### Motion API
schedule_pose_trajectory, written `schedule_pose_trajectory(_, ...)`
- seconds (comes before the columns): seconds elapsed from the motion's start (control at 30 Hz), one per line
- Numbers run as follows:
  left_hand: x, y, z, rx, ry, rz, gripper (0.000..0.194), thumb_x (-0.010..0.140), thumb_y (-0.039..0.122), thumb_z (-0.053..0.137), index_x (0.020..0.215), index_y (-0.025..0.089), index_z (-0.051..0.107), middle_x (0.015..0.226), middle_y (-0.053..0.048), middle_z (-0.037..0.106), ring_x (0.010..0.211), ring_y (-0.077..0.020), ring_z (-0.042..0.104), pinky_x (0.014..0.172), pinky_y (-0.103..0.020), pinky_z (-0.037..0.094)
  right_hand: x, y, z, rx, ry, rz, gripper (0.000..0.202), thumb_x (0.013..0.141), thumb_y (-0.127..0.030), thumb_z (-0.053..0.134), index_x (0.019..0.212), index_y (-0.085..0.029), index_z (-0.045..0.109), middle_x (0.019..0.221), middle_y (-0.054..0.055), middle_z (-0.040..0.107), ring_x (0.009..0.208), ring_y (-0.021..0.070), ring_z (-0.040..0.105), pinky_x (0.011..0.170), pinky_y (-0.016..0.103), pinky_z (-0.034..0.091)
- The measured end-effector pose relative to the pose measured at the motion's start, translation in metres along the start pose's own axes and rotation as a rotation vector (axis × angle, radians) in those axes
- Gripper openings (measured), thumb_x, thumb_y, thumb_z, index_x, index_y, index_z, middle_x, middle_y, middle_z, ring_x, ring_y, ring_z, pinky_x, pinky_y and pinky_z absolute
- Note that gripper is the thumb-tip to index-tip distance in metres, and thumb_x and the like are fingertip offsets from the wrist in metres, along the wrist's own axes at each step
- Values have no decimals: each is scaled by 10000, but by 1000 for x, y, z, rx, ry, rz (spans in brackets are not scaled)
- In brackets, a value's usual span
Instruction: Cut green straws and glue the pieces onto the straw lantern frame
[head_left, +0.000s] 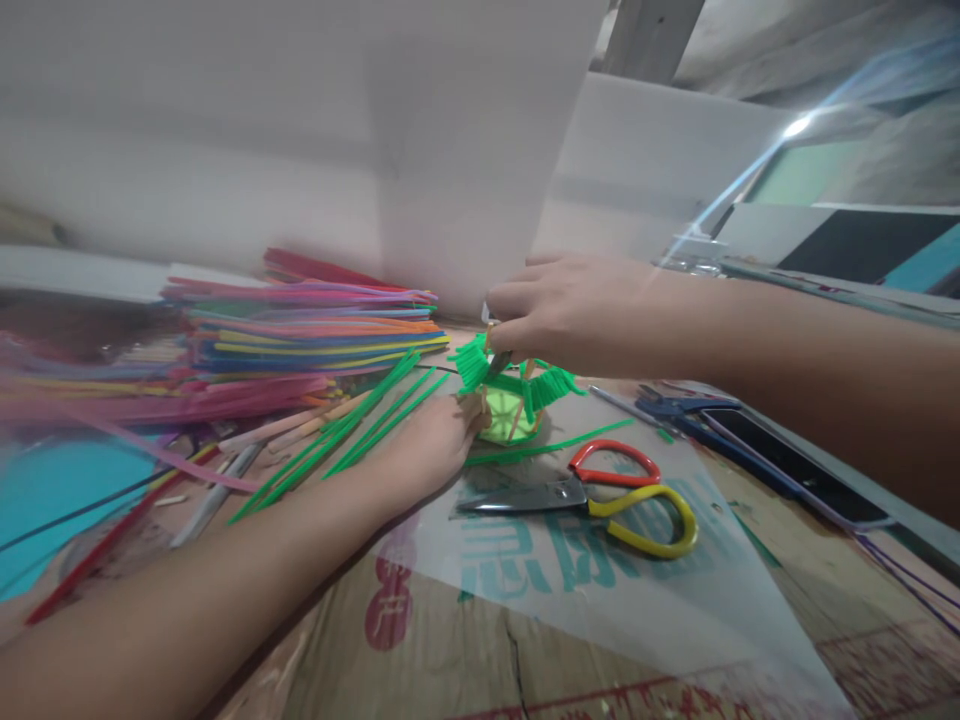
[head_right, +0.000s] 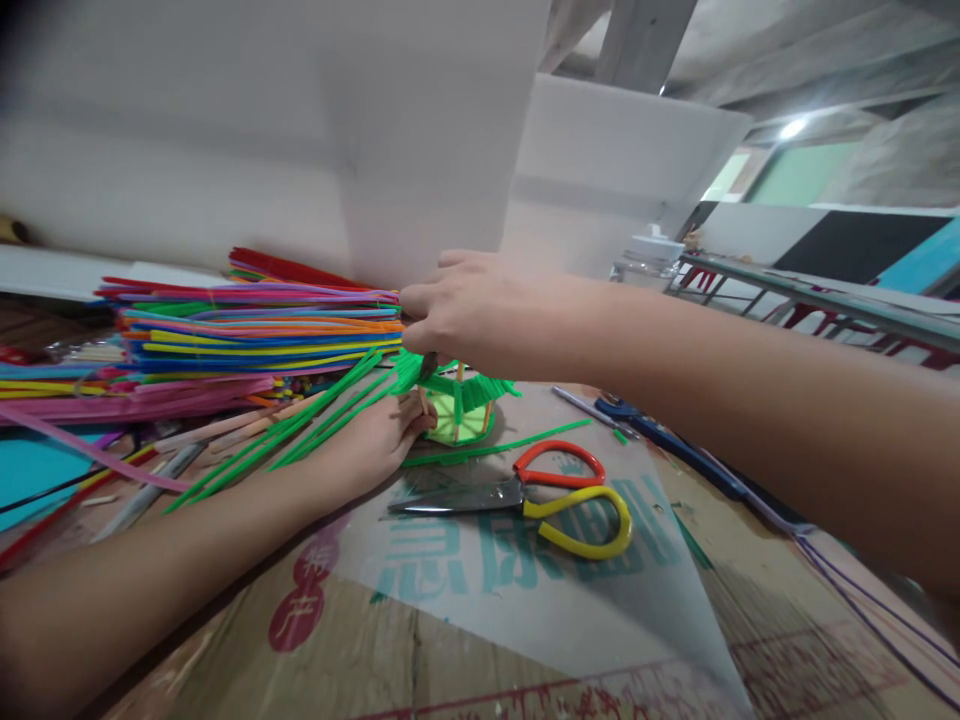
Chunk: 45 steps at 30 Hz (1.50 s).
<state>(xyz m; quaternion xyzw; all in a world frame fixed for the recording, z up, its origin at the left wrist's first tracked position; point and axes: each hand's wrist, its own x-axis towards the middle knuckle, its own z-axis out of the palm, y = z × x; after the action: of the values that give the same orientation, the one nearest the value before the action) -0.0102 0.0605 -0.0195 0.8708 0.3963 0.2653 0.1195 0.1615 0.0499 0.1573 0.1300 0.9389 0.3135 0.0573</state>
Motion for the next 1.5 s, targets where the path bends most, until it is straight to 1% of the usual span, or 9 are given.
schedule_pose_trajectory(0.3,1,-2,2,3,1,20,203,938,195,366,864,176,553,885,-89,640,823,-212,590,806,-350,453,1,5,2,10,-34,-36,143,960,-178,510,902,-203,639,852,17,592,756,152,539,721,329,346)
schedule_pose_trajectory(0.7,0,-1,1,8,5,30,212,962,233,365,844,191,536,841,-64,644,756,-196,576,748,-332,435,3,4,1,5,-57,-38,121,942,-187,545,882,-199,649,862,16,610,790,152,568,745,322,386)
schedule_pose_trajectory(0.83,-2,-2,1,-4,14,38,265,985,259,341,872,187,570,859,-68,662,777,-196,598,752,-321,436,-3,3,-9,74,11,71,146,960,-264,534,964,-218,672,912,19,620,839,154,597,727,301,401)
schedule_pose_trajectory(0.97,-3,0,-1,61,6,25,275,975,302,386,921,182,628,817,-71,676,730,-204,610,674,-310,417,-23,-18,-14,216,182,316,210,971,-326,497,1072,-218,645,936,20,619,845,165,614,691,287,404)
schedule_pose_trajectory(1.07,-4,4,-1,145,-1,-5,295,957,366,443,900,184,668,749,-67,669,660,-198,593,612,-300,385,-42,-50,2,396,288,486,210,968,-300,481,1092,-190,610,870,35,632,759,159,601,637,274,399)
schedule_pose_trajectory(1.2,-9,8,-5,195,21,98,328,956,396,457,867,187,694,729,-58,657,677,-190,586,600,-285,361,-65,-96,47,607,394,620,208,898,-327,567,1031,-167,574,830,50,631,700,159,551,613,271,401)
schedule_pose_trajectory(1.3,-15,4,-13,184,86,64,326,921,424,508,785,180,676,695,-43,626,649,-179,560,584,-281,345,-72,-112,74,670,274,686,52,818,-188,598,864,-171,615,775,39,649,686,155,566,602,256,389)
schedule_pose_trajectory(1.37,-18,0,-19,166,122,-1,255,882,345,541,711,177,630,675,-27,601,631,-167,540,582,-277,342,-73,-113,83,659,176,743,141,805,-124,555,866,-179,670,801,44,692,719,164,607,625,260,397)
schedule_pose_trajectory(1.5,-16,-8,-20,56,144,-65,117,835,223,516,755,175,588,715,-14,597,657,-158,535,611,-264,378,-67,-103,87,592,-26,835,249,786,-108,547,952,-172,721,902,82,725,837,204,649,691,276,416)
